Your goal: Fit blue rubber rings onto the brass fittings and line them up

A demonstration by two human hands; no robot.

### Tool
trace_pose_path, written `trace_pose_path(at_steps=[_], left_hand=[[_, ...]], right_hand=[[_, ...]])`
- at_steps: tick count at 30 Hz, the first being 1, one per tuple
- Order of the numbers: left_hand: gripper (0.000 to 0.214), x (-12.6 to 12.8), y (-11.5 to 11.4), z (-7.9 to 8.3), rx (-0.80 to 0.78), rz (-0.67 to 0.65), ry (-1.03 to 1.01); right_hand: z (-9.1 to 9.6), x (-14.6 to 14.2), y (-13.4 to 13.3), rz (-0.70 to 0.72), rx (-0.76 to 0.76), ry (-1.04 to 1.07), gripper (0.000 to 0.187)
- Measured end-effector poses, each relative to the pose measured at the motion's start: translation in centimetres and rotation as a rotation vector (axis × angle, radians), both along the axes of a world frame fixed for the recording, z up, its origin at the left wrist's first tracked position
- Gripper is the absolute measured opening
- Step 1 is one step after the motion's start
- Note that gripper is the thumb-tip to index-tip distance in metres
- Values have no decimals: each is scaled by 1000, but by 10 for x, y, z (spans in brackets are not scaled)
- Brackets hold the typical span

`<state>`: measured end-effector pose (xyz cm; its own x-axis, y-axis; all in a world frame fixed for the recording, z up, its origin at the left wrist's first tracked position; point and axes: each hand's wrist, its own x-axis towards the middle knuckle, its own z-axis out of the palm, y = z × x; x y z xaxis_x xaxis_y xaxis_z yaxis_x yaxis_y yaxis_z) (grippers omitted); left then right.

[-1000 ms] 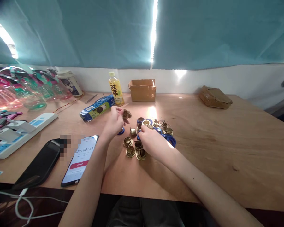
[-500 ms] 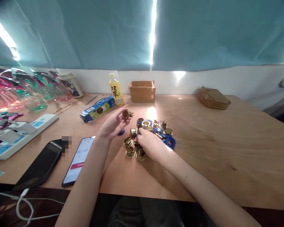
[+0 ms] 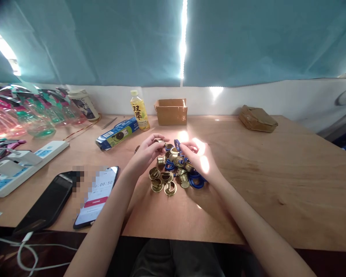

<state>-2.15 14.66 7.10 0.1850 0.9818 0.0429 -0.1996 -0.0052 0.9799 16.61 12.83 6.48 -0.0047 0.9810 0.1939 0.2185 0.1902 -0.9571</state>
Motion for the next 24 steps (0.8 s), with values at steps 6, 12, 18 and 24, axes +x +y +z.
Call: trace_pose_path(at_steps=[6,12,18,24], left_hand=[[41,12,1,-13,45,-87,69],[38,17,-2,-18,143,-131,153],[19,11,-5,-14,264,-100,254],[21,16,-2,-18,225,-63,196]], right_hand=[[-4,-8,-1,-8,54,109,18],[-8,-22,-12,-46,291,-95,16],[-13,-25,-17,-49,501,-273,15],[-12,-21,-19,-69,540,-333,15]])
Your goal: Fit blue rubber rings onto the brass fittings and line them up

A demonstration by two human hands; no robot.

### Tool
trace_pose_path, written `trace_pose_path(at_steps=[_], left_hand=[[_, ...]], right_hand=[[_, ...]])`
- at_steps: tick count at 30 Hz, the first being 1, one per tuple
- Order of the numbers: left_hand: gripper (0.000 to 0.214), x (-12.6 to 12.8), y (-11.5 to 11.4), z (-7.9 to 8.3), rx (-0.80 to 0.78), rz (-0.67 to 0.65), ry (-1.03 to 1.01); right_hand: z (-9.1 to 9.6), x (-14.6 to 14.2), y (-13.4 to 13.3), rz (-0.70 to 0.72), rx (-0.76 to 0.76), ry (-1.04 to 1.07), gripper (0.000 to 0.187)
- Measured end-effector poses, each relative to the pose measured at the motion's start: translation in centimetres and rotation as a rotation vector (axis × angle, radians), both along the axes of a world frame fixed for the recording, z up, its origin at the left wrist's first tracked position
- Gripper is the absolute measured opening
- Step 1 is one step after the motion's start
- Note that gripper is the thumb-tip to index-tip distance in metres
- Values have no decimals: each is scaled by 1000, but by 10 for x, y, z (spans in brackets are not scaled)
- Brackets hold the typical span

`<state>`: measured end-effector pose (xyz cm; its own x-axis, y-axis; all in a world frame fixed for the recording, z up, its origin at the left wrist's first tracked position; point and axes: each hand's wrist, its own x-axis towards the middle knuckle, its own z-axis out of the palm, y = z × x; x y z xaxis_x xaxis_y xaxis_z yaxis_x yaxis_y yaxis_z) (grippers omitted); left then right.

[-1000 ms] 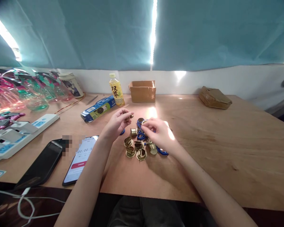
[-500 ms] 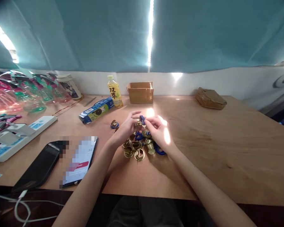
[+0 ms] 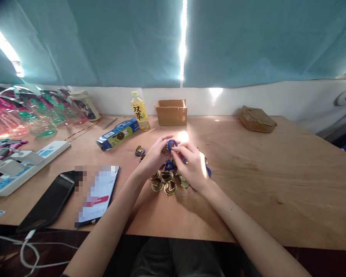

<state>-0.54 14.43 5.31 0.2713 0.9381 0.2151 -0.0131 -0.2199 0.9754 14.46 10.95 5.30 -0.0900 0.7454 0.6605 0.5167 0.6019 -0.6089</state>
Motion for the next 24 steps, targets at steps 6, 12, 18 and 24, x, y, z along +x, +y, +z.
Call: trace_pose_path(at_steps=[6,12,18,24], left_hand=[[34,8,0,2,-83,18,-152],[31,10,-1,-1,-68,22,-198],[29,9,-1,-2,-43,3,-207],[27,7,0,2,-25,-21,-209]], right_hand=[[-3,-1,1,70,90,-74,14],[0,0,4,81,91,-74,4],[6,5,7,85,13,1,18],[9,7,9,117,-75,69,24]])
